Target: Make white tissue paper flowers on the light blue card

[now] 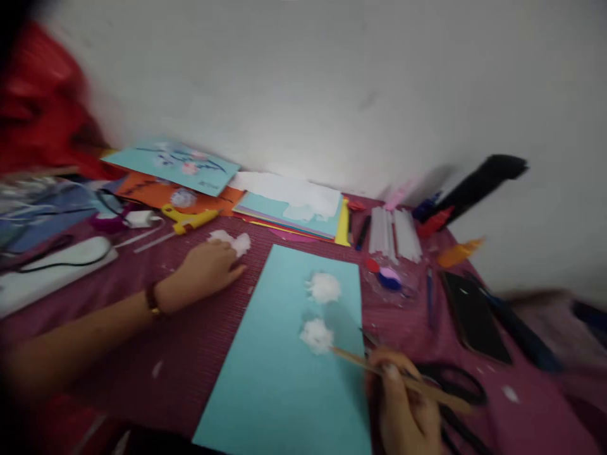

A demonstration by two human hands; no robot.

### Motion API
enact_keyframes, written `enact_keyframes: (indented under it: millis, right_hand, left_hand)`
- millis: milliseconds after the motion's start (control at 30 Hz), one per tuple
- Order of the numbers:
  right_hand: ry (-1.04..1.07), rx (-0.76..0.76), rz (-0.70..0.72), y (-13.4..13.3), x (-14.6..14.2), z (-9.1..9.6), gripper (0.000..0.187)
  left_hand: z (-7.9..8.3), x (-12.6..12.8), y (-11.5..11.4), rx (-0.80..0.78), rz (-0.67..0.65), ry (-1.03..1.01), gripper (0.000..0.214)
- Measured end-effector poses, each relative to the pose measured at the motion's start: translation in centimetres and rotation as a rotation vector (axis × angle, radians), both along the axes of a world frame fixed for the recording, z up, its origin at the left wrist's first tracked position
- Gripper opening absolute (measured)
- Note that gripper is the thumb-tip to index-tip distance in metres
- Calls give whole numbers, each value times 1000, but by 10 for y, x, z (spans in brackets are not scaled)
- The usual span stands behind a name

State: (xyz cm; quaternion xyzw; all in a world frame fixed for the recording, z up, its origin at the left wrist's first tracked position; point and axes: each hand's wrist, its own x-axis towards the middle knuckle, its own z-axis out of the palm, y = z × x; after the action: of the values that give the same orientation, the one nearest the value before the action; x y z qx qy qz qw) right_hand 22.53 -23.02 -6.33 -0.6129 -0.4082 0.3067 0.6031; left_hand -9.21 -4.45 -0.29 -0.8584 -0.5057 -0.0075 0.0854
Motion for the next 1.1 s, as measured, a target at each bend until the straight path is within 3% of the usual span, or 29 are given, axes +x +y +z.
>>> enact_keyframes:
  millis: [167,267,333,433,500,633,967,1100]
  right_hand:
    - [101,-28,16,3,-17,19,20]
    - [176,-23,26,4,-15,19,20]
    - [208,-21,41,4,-13,18,20]
    - [196,-32,75,4,-12,19,20]
    - [152,-44,95,4,-12,21,20]
    - [45,-86,149,4,-13,24,23]
    - [-77,-125,227,10,-19,31,21]
    - [-83,-123,220,12,-21,31,20]
  left_hand:
    - [2,-1,18,-34,29,-3,24]
    - [20,6,14,-110,65,-261,19]
    - [35,21,0,-299,24,-555,19]
    - [48,52,-25,-750,-105,-852,22]
    - [45,73,-38,-937,-189,-944,23]
    - [28,98,-47,-1099,-225,-1007,15]
    - [0,97,-40,-1173,-130,-921,11]
    - [-3,93,-37,-1173,-191,-886,16]
